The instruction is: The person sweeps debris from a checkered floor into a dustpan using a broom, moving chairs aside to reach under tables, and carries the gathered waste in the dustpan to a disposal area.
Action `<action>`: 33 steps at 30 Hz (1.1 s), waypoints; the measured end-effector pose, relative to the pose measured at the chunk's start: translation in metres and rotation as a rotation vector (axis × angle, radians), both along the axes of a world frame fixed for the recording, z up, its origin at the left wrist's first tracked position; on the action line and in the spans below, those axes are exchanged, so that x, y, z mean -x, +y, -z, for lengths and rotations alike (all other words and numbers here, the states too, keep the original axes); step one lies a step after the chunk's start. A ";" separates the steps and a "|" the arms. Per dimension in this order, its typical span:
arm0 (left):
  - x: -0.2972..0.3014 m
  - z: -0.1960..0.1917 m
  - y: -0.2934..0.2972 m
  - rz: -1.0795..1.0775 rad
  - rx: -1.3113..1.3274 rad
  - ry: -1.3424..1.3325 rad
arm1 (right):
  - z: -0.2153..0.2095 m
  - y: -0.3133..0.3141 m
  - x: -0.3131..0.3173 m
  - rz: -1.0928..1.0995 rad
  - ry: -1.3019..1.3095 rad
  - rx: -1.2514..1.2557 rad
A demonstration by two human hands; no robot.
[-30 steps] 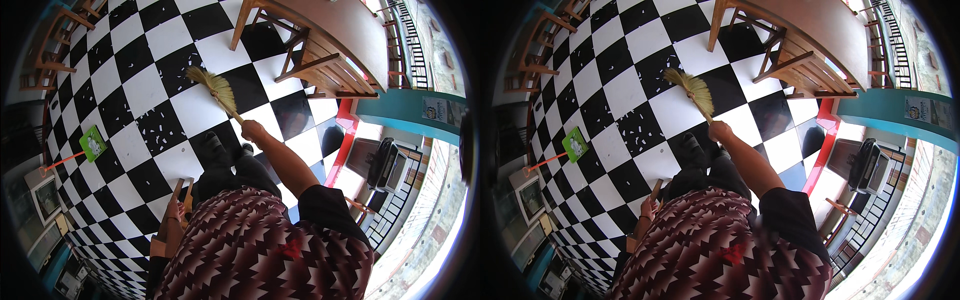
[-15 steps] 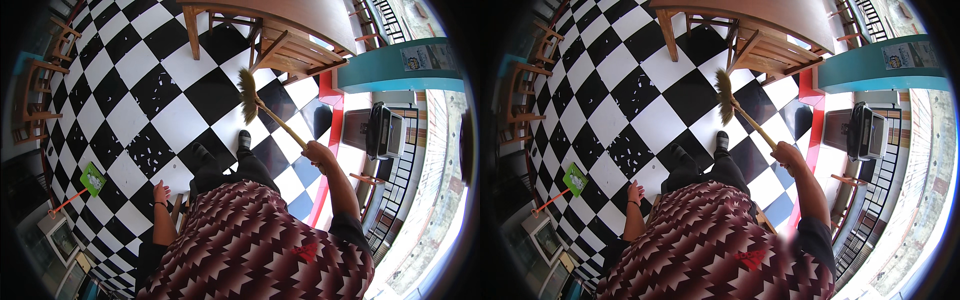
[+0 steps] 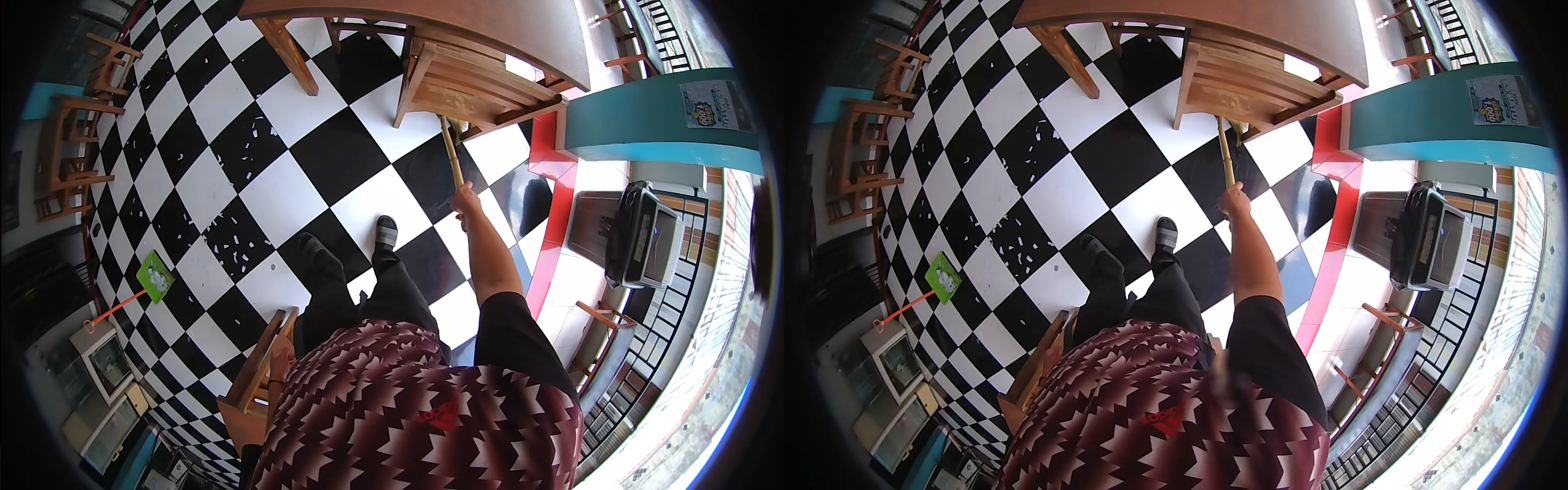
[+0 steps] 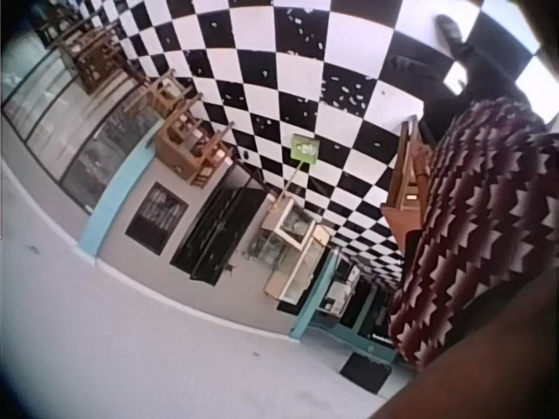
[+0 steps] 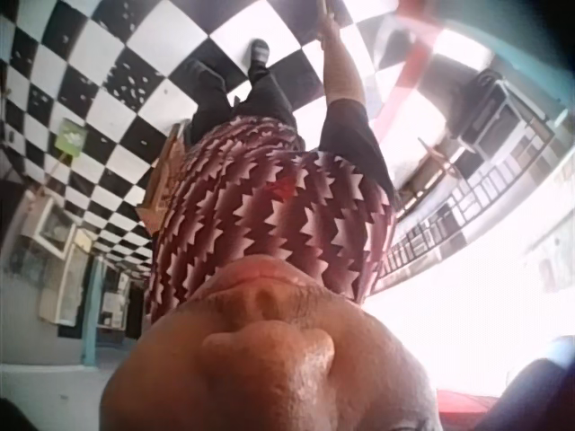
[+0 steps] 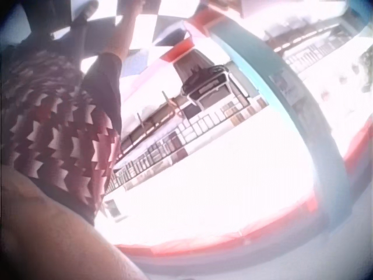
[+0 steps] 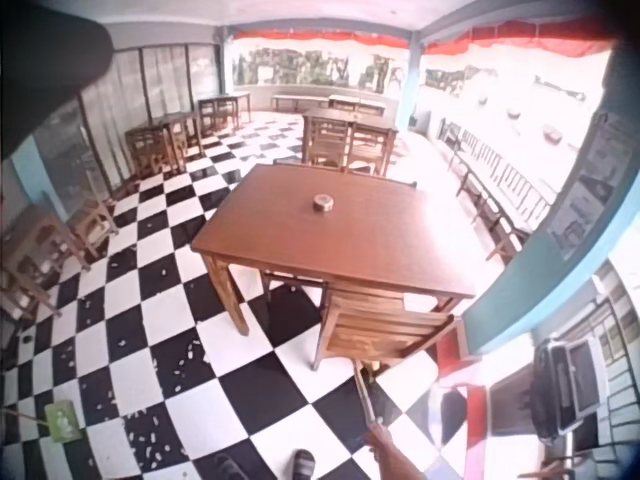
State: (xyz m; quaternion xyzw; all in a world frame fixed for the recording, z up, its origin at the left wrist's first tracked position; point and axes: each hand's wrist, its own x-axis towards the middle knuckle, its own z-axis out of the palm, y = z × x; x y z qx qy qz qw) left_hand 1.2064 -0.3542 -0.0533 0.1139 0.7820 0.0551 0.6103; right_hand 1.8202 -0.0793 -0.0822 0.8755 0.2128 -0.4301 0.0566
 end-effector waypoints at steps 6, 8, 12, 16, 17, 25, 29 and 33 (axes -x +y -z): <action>0.002 -0.042 -0.041 -0.224 0.096 0.243 | 0.050 -0.035 0.056 -0.102 0.155 0.025; 0.001 -0.049 -0.038 -0.262 0.088 0.277 | 0.048 -0.066 0.068 -0.304 0.190 -0.009; -0.018 -0.052 -0.017 -0.262 0.025 0.267 | 0.027 -0.111 0.093 -0.370 0.293 -0.085; -0.056 -0.055 0.046 -0.220 -0.045 0.170 | -0.005 -0.108 0.112 -0.251 0.548 -0.079; -0.063 -0.055 0.053 -0.205 -0.068 0.196 | -0.013 -0.095 0.118 -0.286 0.636 -0.080; -0.050 -0.029 0.085 -0.114 -0.167 0.122 | -0.071 -0.008 0.124 -0.262 0.986 -0.085; -0.048 -0.024 0.077 -0.216 -0.100 0.143 | -0.137 -0.001 0.117 -0.295 0.796 -0.140; 0.000 0.022 0.020 -0.190 -0.103 0.002 | -0.174 0.024 0.129 -0.341 0.607 -0.223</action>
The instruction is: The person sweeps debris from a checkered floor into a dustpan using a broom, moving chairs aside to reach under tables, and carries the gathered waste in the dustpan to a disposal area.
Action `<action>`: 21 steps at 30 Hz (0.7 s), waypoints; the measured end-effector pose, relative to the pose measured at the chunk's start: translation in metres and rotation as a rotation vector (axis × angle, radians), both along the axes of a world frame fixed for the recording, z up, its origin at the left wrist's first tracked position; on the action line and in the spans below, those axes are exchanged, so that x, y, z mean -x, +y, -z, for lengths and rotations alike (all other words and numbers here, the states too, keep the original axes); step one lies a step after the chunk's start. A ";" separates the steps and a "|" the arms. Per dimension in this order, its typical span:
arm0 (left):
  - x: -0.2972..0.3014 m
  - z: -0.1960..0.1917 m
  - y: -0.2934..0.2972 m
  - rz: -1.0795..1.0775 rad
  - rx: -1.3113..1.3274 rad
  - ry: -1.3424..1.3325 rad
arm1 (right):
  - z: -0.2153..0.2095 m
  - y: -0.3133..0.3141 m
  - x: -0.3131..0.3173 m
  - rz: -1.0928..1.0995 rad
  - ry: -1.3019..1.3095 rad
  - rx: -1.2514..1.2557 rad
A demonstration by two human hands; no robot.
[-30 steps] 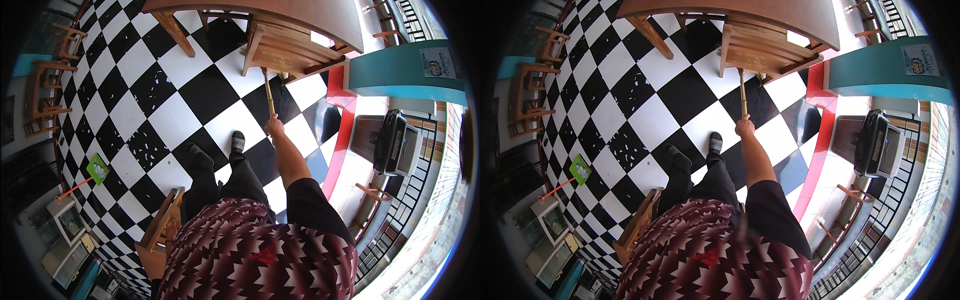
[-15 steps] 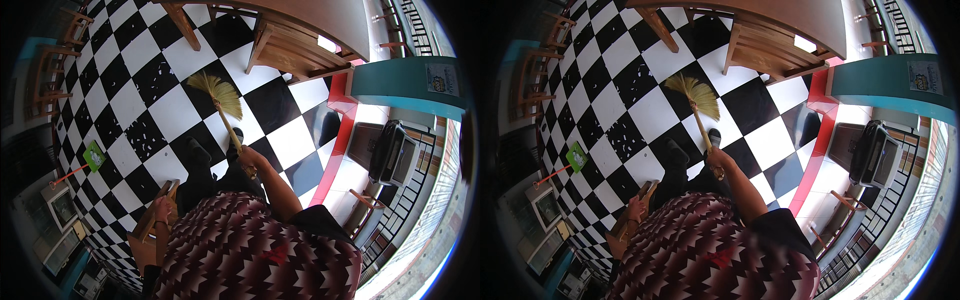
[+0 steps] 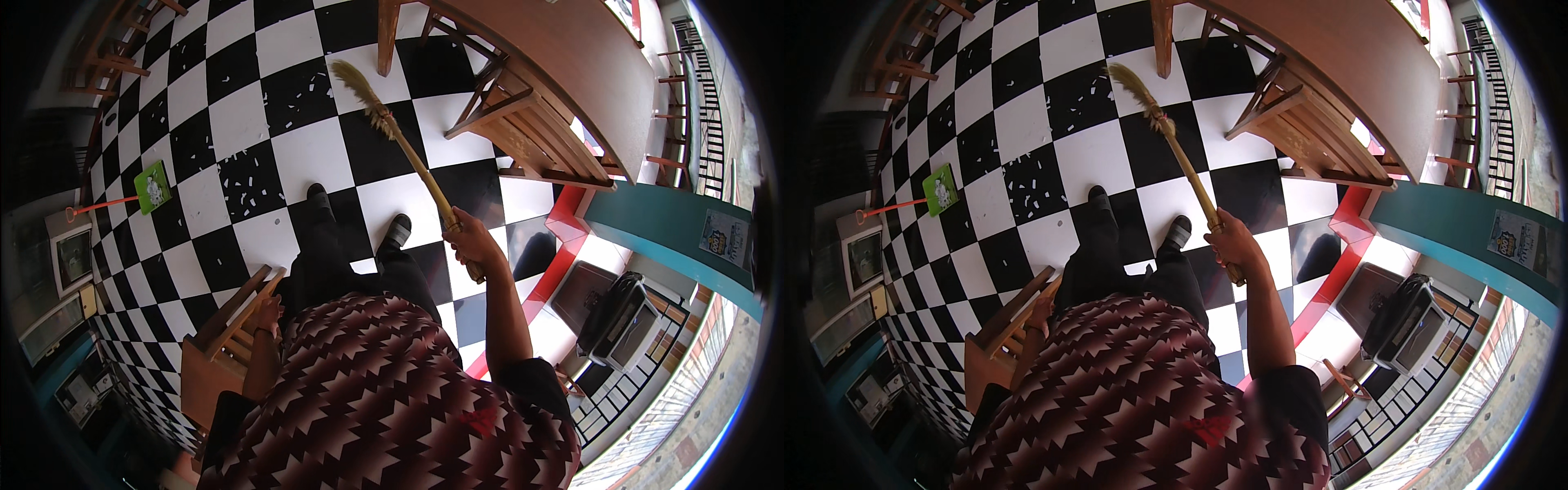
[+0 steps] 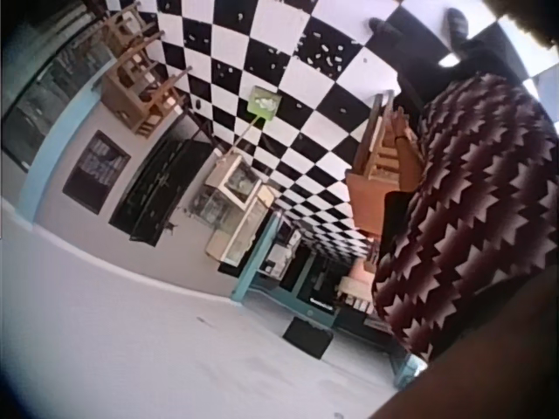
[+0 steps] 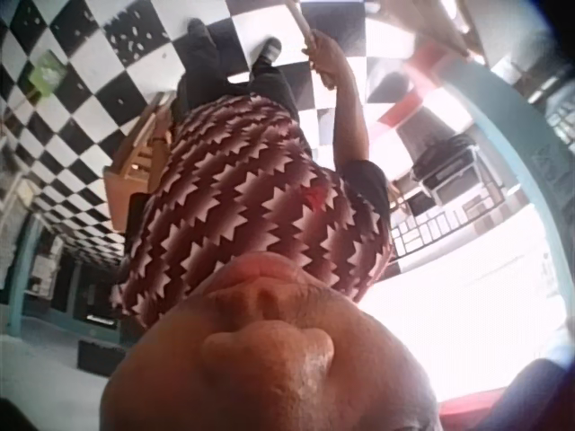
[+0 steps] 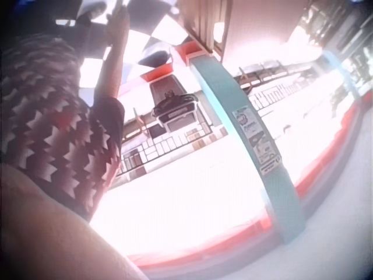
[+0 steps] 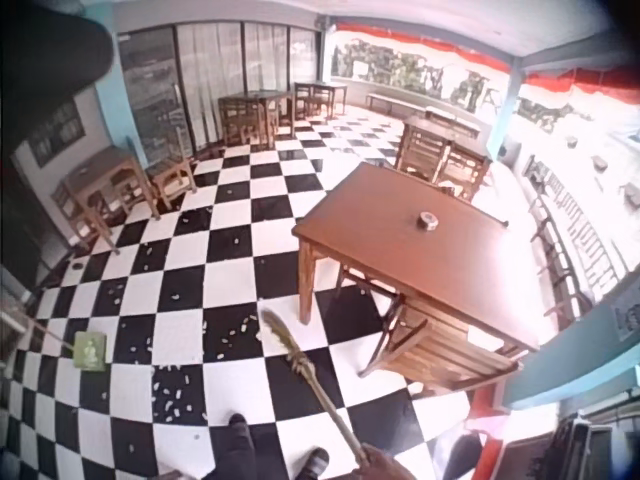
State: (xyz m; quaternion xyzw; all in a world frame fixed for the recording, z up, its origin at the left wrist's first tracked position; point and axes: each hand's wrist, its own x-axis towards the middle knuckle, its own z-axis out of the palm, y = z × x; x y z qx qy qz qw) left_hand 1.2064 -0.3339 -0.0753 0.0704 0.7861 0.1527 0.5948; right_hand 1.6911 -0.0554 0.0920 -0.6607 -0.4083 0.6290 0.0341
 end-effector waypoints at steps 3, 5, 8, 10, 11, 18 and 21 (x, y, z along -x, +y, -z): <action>0.012 0.010 -0.003 -0.029 0.185 -0.019 | 0.028 0.025 0.026 0.027 -0.163 -0.107; 0.024 0.017 -0.003 -0.098 0.308 -0.010 | 0.064 0.047 0.058 0.017 -0.251 -0.124; 0.062 0.020 0.023 -0.164 0.367 0.013 | 0.141 0.078 0.111 0.057 -0.305 -0.095; 0.099 0.010 0.095 -0.111 0.301 0.006 | 0.248 0.080 0.114 0.102 -0.323 -0.217; 0.123 0.004 0.094 -0.183 0.233 0.032 | 0.243 0.099 0.169 0.083 -0.188 -0.078; 0.236 -0.059 0.253 -0.177 -0.180 0.311 | 0.175 0.147 0.340 0.079 0.146 0.276; 0.258 -0.051 0.269 -0.189 -0.186 0.297 | 0.145 0.167 0.368 0.060 0.174 0.362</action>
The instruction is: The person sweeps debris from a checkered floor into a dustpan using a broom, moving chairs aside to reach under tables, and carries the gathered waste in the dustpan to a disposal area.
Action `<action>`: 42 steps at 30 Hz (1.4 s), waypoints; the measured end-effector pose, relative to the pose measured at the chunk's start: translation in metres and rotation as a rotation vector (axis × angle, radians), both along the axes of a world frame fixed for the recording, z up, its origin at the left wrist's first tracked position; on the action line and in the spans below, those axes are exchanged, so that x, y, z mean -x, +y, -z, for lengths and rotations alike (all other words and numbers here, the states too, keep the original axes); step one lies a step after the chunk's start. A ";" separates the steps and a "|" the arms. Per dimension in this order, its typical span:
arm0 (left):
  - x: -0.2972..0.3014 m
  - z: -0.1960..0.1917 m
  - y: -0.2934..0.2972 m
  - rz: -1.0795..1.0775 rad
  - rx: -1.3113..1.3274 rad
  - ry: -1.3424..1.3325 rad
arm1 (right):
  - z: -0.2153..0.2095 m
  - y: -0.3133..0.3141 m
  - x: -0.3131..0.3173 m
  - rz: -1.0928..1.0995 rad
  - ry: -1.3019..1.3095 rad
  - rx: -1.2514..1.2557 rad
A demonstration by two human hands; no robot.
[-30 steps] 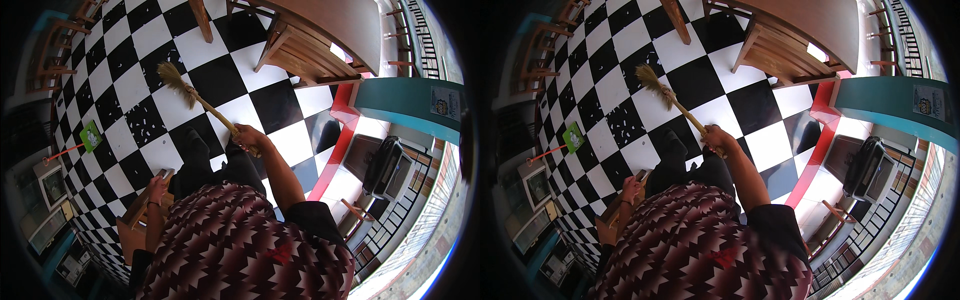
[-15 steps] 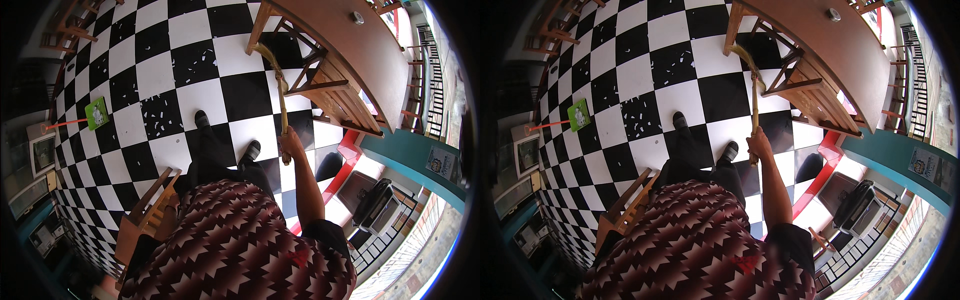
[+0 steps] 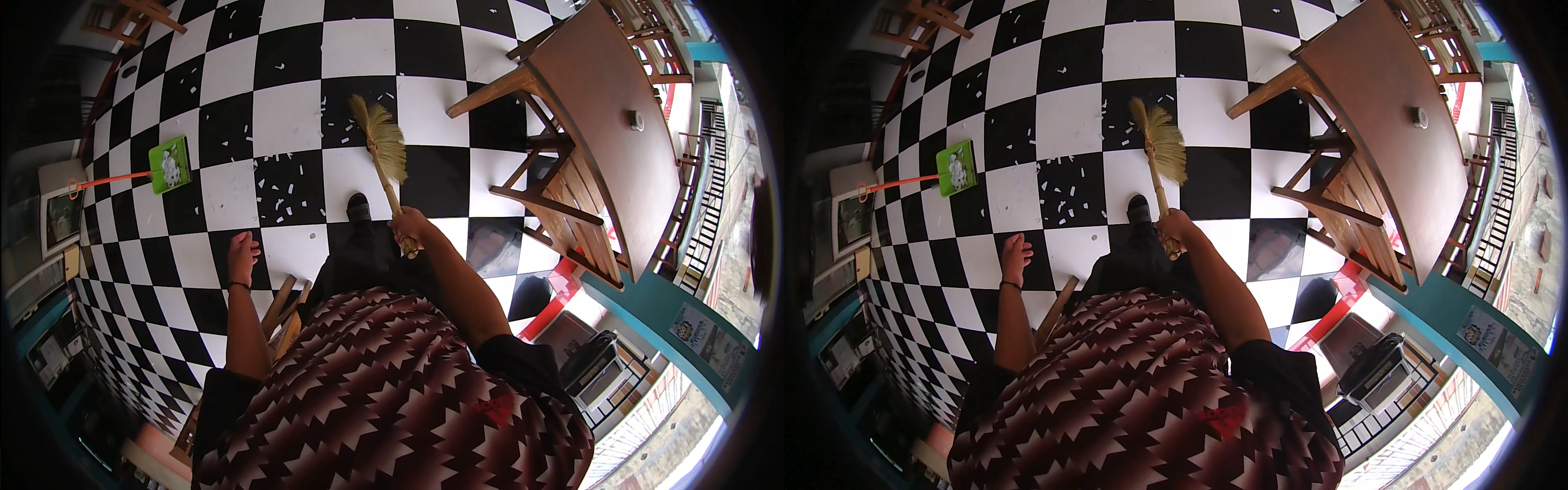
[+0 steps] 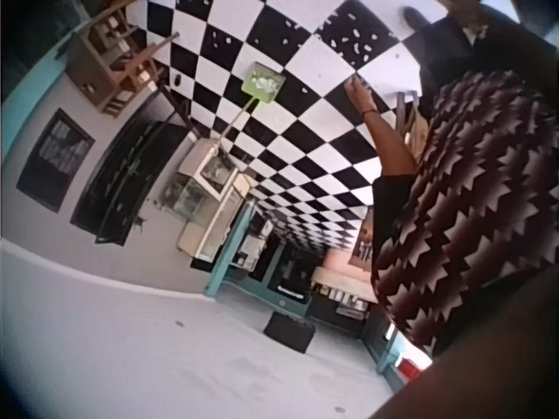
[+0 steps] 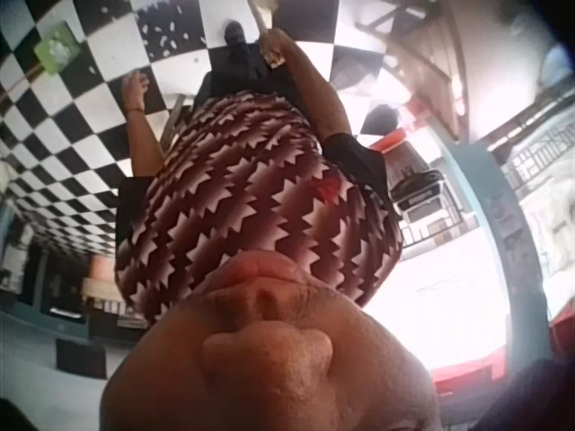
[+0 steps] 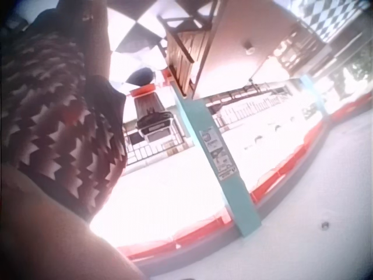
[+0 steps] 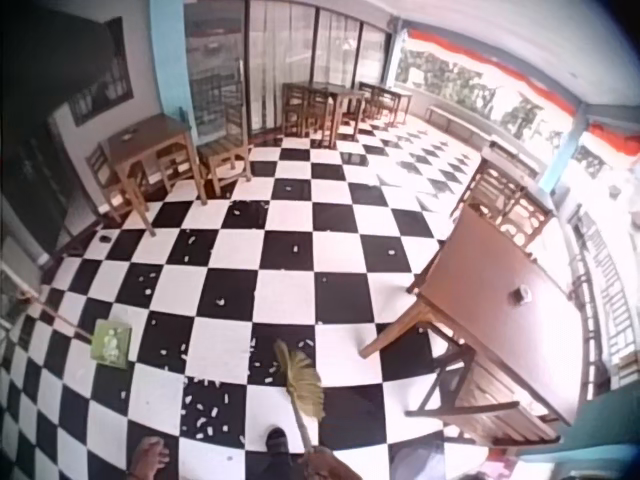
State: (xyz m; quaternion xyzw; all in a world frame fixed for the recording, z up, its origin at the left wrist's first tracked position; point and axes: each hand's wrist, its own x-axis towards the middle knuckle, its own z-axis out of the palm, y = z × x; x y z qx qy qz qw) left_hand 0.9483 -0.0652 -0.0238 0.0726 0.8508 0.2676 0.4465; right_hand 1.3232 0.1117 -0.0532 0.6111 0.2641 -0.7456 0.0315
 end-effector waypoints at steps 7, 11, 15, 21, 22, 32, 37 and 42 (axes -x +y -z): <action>-0.016 0.054 -0.011 -0.059 0.207 -0.202 | -0.114 0.083 -0.022 -0.073 0.102 -0.066; -0.049 0.062 -0.011 -0.183 0.291 -0.277 | -0.172 0.138 -0.049 -0.104 -0.065 -0.236; -0.067 0.078 -0.013 -0.303 0.403 -0.332 | -0.151 0.225 -0.064 -0.231 -0.278 -0.473; -0.107 0.054 0.052 -0.555 0.280 -0.292 | -0.004 0.388 -0.055 -0.360 -0.659 -0.555; -0.115 0.041 0.080 -0.494 0.274 -0.303 | 0.026 0.411 -0.061 -0.316 -0.684 -0.508; -0.155 -0.035 0.172 -0.426 0.196 -0.167 | 0.105 0.397 -0.058 -0.467 -0.511 -0.314; -0.153 -0.003 0.193 -0.292 0.292 -0.292 | 0.034 0.374 -0.027 -0.361 -0.100 -0.252; -0.116 0.056 0.259 -0.205 0.389 -0.391 | -0.092 0.452 -0.001 -0.649 -0.065 -0.387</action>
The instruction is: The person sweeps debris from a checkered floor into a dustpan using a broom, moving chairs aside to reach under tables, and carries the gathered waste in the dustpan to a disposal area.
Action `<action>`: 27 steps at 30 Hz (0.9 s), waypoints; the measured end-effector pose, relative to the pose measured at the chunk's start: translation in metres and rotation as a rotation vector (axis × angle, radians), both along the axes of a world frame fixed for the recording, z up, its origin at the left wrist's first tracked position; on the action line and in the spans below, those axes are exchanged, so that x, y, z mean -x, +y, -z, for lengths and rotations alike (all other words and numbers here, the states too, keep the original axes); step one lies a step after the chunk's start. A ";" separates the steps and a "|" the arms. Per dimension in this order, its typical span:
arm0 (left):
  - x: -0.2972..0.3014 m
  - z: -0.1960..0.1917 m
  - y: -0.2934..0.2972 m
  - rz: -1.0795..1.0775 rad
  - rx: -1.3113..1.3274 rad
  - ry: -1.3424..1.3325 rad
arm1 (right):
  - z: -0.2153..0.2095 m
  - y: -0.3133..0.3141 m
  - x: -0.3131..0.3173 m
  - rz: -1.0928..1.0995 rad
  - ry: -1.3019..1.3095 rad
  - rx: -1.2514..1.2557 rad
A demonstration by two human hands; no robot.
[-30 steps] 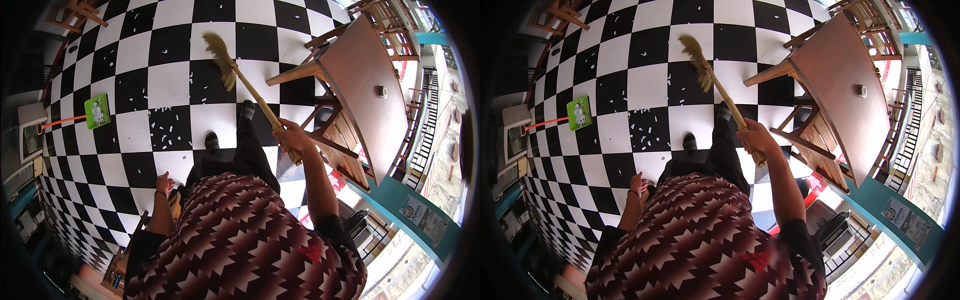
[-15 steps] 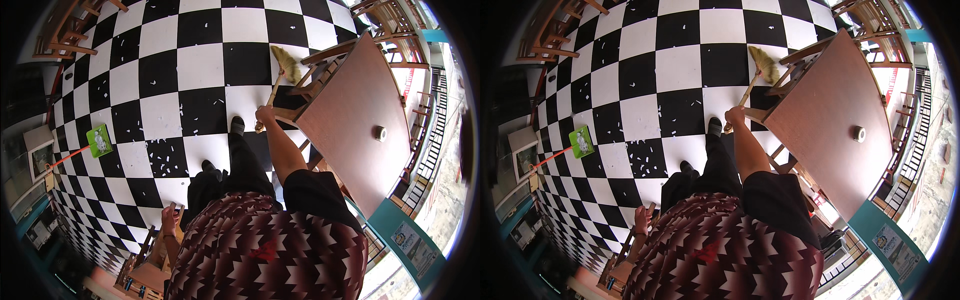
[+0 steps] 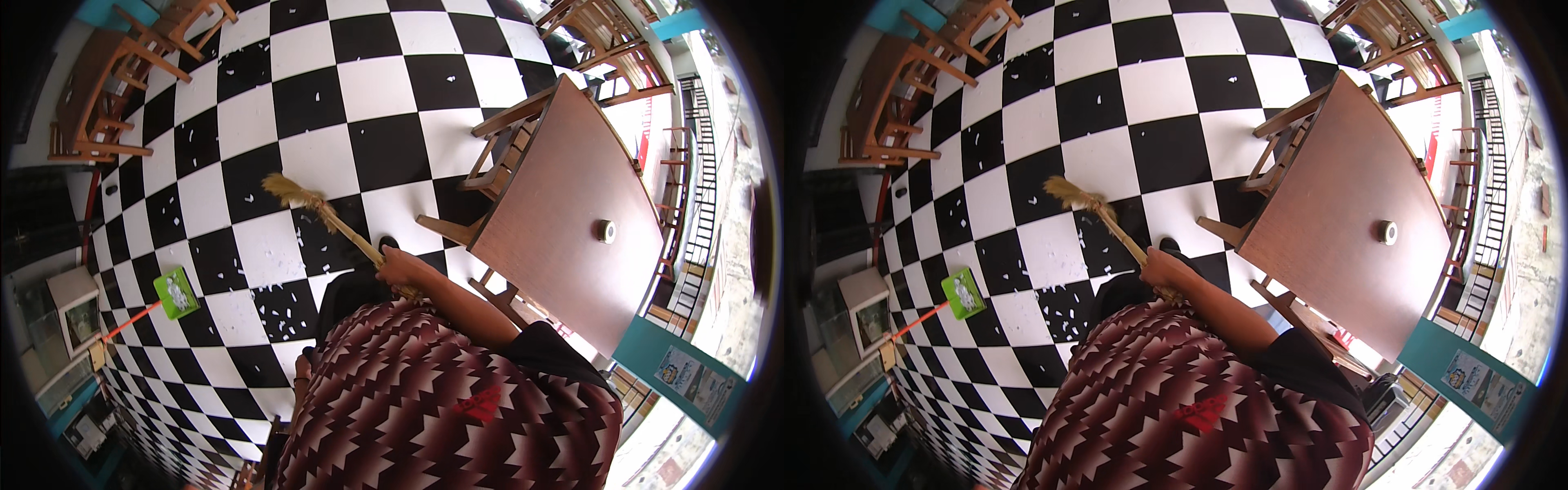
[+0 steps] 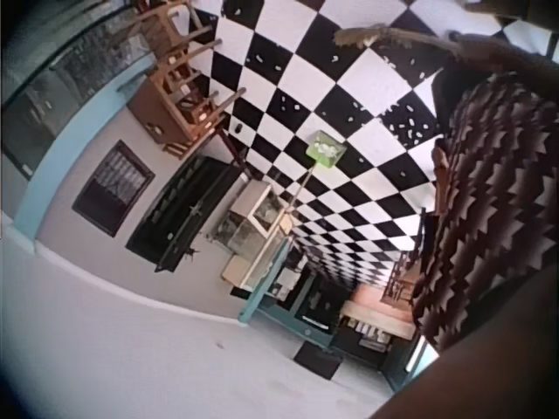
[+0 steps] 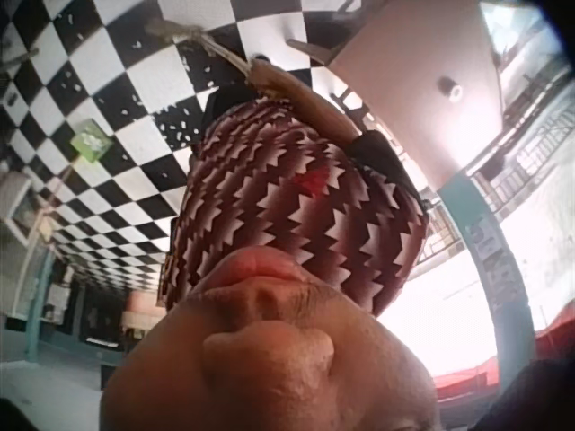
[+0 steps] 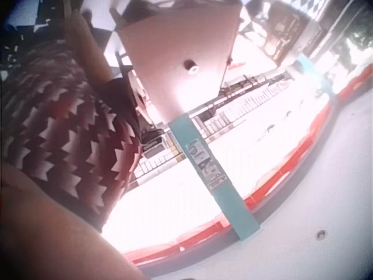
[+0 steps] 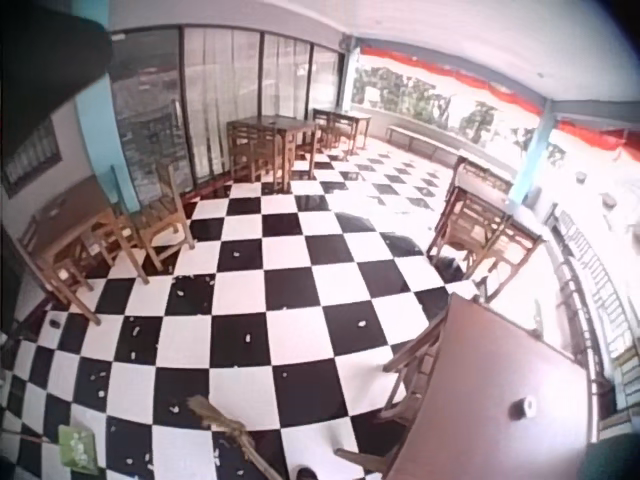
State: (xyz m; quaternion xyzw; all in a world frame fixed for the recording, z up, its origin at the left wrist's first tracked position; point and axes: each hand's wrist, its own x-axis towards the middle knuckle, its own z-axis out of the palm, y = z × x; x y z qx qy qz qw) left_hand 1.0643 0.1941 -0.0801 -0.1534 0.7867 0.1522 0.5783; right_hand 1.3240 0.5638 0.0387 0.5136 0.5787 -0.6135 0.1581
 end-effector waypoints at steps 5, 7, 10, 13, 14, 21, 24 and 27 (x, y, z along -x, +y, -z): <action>0.065 0.057 0.133 0.102 -0.034 -0.068 | -0.053 0.052 -0.028 -0.013 0.063 -0.110; 0.085 0.058 0.208 0.135 -0.144 0.017 | -0.066 0.086 -0.049 0.257 0.233 0.267; 0.083 0.026 0.347 0.237 -0.374 0.181 | -0.074 0.136 -0.087 0.498 0.235 0.318; 0.081 0.022 0.448 0.337 -0.464 0.247 | -0.044 0.159 -0.089 0.022 -0.137 -0.512; 0.081 0.025 0.474 0.386 -0.448 0.233 | -0.031 0.172 -0.088 0.056 -0.138 -0.515; 0.051 0.029 0.581 0.171 -0.173 0.104 | -0.023 0.357 -0.149 0.310 -0.243 -0.575; 0.029 0.017 0.642 0.250 -0.136 0.077 | -0.038 0.428 -0.152 0.437 -0.229 -0.448; 0.004 0.009 0.729 0.341 -0.197 0.082 | -0.062 0.522 -0.187 0.792 -0.066 -0.171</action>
